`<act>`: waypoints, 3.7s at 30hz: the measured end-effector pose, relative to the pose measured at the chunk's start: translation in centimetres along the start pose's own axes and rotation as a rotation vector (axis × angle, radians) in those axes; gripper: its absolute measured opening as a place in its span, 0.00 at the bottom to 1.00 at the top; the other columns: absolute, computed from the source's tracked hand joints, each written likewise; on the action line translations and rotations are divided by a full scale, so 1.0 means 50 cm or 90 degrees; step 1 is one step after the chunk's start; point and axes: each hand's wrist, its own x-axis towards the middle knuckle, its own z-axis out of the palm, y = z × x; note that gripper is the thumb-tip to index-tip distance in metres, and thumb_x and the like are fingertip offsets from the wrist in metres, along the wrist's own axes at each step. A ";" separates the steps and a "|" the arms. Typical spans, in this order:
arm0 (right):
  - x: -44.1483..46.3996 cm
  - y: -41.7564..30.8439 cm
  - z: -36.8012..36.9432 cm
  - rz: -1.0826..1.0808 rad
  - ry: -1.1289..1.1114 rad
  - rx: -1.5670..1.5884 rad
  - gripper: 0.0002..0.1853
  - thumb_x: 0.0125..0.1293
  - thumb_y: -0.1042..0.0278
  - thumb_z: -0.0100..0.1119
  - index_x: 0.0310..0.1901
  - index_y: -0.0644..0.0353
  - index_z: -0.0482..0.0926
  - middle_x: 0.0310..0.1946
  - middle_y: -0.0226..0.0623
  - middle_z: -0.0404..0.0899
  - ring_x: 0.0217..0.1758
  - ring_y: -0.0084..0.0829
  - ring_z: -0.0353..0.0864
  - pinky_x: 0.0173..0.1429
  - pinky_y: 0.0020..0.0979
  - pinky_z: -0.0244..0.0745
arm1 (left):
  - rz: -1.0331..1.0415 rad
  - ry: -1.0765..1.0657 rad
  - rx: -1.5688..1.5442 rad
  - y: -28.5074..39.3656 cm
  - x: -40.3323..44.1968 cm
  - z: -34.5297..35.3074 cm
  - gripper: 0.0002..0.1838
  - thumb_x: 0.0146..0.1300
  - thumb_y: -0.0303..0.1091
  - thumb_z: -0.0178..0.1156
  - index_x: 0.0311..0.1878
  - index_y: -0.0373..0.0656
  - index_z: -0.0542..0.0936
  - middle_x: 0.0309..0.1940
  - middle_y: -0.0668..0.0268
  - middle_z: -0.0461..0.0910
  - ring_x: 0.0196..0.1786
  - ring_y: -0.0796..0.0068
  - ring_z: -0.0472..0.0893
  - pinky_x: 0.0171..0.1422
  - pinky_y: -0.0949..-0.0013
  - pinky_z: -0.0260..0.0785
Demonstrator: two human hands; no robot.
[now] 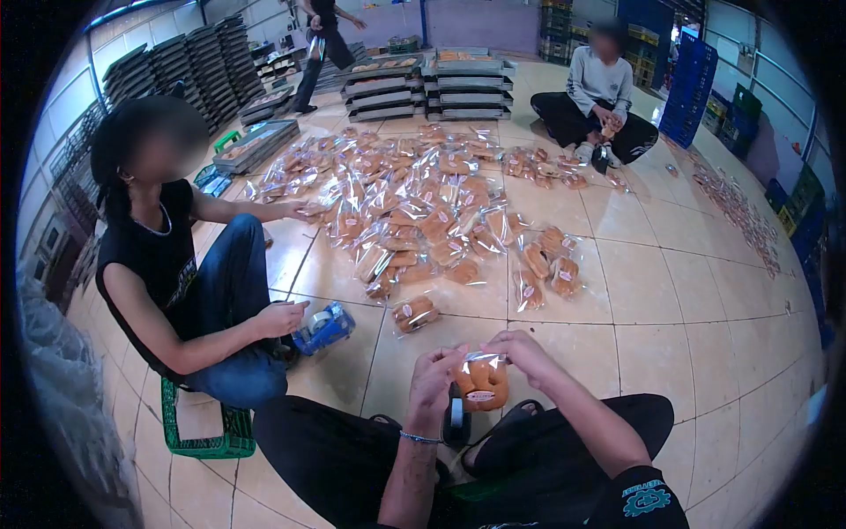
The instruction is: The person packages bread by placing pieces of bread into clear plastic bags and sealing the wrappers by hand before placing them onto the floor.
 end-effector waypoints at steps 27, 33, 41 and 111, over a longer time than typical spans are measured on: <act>0.151 0.343 0.007 0.122 0.005 -0.290 0.26 0.62 0.37 0.65 0.43 0.56 0.86 0.30 0.29 0.81 0.32 0.23 0.79 0.35 0.28 0.74 | 0.286 0.055 0.095 0.100 -0.012 -0.016 0.31 0.52 0.17 0.71 0.61 0.36 0.74 0.49 0.60 0.83 0.51 0.70 0.84 0.57 0.67 0.77; 0.128 0.434 0.115 0.105 -0.059 -0.099 0.23 0.57 0.40 0.73 0.42 0.53 0.90 0.21 0.24 0.72 0.24 0.21 0.71 0.30 0.27 0.72 | 0.272 0.097 0.065 0.084 0.002 -0.032 0.29 0.52 0.16 0.70 0.60 0.35 0.76 0.51 0.59 0.82 0.52 0.69 0.83 0.58 0.66 0.77; 0.108 0.395 0.153 -0.080 0.032 -0.208 0.13 0.55 0.55 0.75 0.39 0.51 0.91 0.39 0.36 0.87 0.42 0.29 0.84 0.52 0.28 0.75 | 0.263 0.130 0.056 0.081 0.012 -0.041 0.29 0.52 0.14 0.69 0.59 0.35 0.76 0.50 0.61 0.82 0.52 0.69 0.83 0.58 0.68 0.77; -0.068 -0.121 0.046 -0.268 -0.006 -0.141 0.17 0.63 0.55 0.69 0.45 0.61 0.86 0.35 0.31 0.83 0.38 0.20 0.78 0.44 0.26 0.72 | 0.571 -0.140 0.540 0.137 -0.050 0.005 0.22 0.36 0.19 0.77 0.40 0.41 0.85 0.47 0.62 0.78 0.52 0.63 0.79 0.58 0.62 0.74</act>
